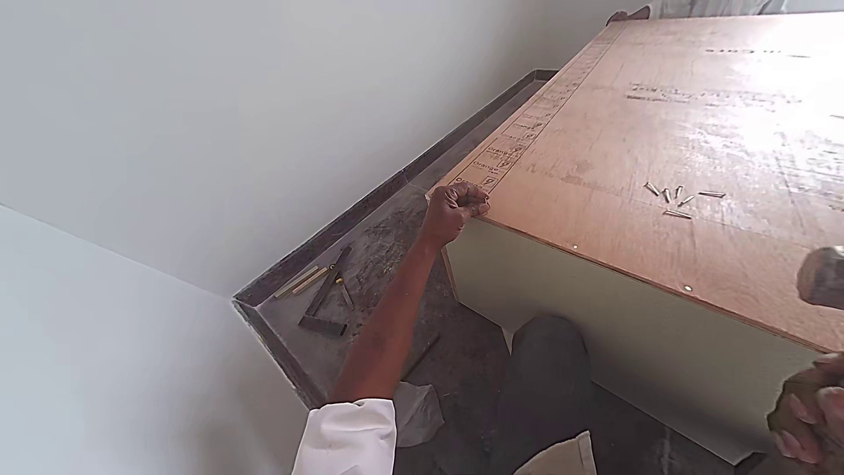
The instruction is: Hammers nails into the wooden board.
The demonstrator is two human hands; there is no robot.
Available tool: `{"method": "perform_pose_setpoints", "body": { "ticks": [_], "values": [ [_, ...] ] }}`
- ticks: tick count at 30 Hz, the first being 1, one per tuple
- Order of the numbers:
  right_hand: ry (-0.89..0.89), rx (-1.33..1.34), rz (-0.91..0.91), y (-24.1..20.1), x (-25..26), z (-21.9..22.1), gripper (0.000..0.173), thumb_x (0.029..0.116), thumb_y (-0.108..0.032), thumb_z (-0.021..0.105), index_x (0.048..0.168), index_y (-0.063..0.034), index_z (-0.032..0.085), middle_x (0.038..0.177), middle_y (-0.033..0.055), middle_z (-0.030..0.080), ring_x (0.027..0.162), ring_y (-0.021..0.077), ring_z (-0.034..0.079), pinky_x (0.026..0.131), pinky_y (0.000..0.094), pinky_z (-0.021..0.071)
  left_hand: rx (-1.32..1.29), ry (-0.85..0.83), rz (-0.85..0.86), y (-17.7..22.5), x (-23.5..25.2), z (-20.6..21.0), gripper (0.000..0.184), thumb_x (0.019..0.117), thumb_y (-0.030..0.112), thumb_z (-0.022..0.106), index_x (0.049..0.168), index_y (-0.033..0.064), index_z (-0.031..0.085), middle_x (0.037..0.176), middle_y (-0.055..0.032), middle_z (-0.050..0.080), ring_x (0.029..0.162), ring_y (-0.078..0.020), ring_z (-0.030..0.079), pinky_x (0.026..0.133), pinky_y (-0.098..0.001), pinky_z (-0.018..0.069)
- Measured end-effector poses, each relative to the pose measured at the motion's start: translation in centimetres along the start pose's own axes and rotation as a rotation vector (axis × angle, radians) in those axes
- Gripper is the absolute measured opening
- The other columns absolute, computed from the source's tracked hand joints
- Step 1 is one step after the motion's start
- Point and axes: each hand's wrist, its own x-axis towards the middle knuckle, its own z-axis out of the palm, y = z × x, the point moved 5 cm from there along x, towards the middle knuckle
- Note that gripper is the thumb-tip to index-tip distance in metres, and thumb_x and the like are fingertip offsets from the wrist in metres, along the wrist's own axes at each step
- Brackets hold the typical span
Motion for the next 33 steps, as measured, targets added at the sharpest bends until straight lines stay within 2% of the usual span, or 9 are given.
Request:
{"method": "perform_pose_setpoints", "body": {
  "ticks": [6,9,10,14,18,21,23,30,33],
  "values": [
    [-0.055,-0.182,0.105,-1.9,6.2,3.3,0.042,0.0973,-0.030,0.067,0.133,-0.0138,0.054,0.073,-0.0137,0.059,0.050,0.0022,0.055,0.043,0.0220,0.0519,0.020,0.033,0.029,-0.3,-0.4,0.2,0.017,0.0902,-0.006,0.071,0.107,-0.0065,0.070,0.097,-0.0109,0.075,0.085,-0.0093,0.073,0.083,-0.0265,0.0618],
    [-0.077,-0.380,0.090,-2.7,10.8,5.4,0.046,0.0908,-0.039,0.069,0.133,-0.0260,0.059,0.071,-0.0068,0.061,0.047,0.0065,0.056,0.041,0.0235,0.0507,0.022,0.054,0.042,-0.4,-0.7,0.3,0.023,0.0902,-0.005,0.071,0.113,-0.0070,0.068,0.100,-0.0121,0.075,0.085,-0.0099,0.073,0.082,-0.0274,0.0620],
    [-0.097,-0.447,0.077,-3.2,12.4,6.4,0.055,0.0896,-0.038,0.067,0.143,-0.0321,0.056,0.075,-0.0046,0.063,0.047,0.0081,0.057,0.041,0.0255,0.0514,0.017,0.057,0.050,-0.5,-0.7,0.3,0.025,0.0899,-0.006,0.071,0.115,-0.0070,0.068,0.099,-0.0119,0.074,0.085,-0.0098,0.073,0.082,-0.0270,0.0619],
    [-0.200,-0.589,-0.031,-5.8,17.0,11.2,0.070,0.0989,-0.025,0.064,0.162,-0.0340,0.034,0.087,0.0018,0.068,0.051,0.0111,0.060,0.042,0.0299,0.0534,0.023,0.056,0.026,-0.5,-0.7,0.4,0.032,0.0905,-0.006,0.070,0.122,-0.0071,0.064,0.096,-0.0104,0.075,0.083,-0.0084,0.072,0.080,-0.0258,0.0609],
    [-0.362,-0.652,-0.024,-5.8,20.0,15.8,0.069,0.1022,-0.018,0.063,0.163,-0.0257,0.031,0.098,0.0077,0.068,0.056,0.0123,0.061,0.049,0.0321,0.0557,0.045,0.058,-0.002,-0.1,-1.3,0.5,0.039,0.0910,-0.005,0.071,0.129,-0.0031,0.061,0.094,-0.0091,0.074,0.078,-0.0073,0.070,0.075,-0.0231,0.0591],
    [-0.611,-0.816,0.132,-2.6,21.0,18.3,0.066,0.1042,-0.020,0.061,0.163,-0.0226,0.031,0.095,0.0132,0.067,0.064,0.0219,0.064,0.059,0.0426,0.0565,0.080,0.062,-0.027,0.4,-1.7,0.5,0.047,0.0900,-0.006,0.072,0.134,0.0011,0.057,0.091,-0.0082,0.075,0.074,-0.0091,0.070,0.069,-0.0235,0.0588],
    [-0.703,-0.861,0.213,-1.3,20.9,18.7,0.063,0.1054,-0.023,0.060,0.163,-0.0211,0.032,0.090,0.0127,0.066,0.060,0.0211,0.063,0.056,0.0406,0.0564,0.124,0.072,-0.068,0.7,-2.0,0.5,0.053,0.0884,-0.005,0.075,0.136,0.0043,0.053,0.087,-0.0068,0.074,0.069,-0.0101,0.067,0.064,-0.0242,0.0560],
    [-0.338,-0.530,-0.095,-4.9,20.2,17.8,0.065,0.1029,-0.019,0.061,0.162,-0.0188,0.034,0.094,0.0035,0.066,0.054,0.0058,0.058,0.046,0.0250,0.0533,0.040,0.056,-0.020,-0.1,-1.7,0.6,0.056,0.0915,-0.004,0.072,0.142,0.0042,0.049,0.091,-0.0091,0.074,0.074,-0.0114,0.071,0.071,-0.0261,0.0601],
    [-0.544,-0.745,0.007,-2.6,20.3,18.8,0.062,0.1046,-0.018,0.059,0.161,-0.0150,0.035,0.090,0.0103,0.065,0.061,0.0177,0.061,0.056,0.0380,0.0552,0.000,0.074,-0.024,-0.4,-1.0,0.4,0.058,0.0876,-0.007,0.073,0.140,-0.0016,0.049,0.090,-0.0089,0.075,0.078,-0.0106,0.073,0.076,-0.0269,0.0610]
  ]
}}
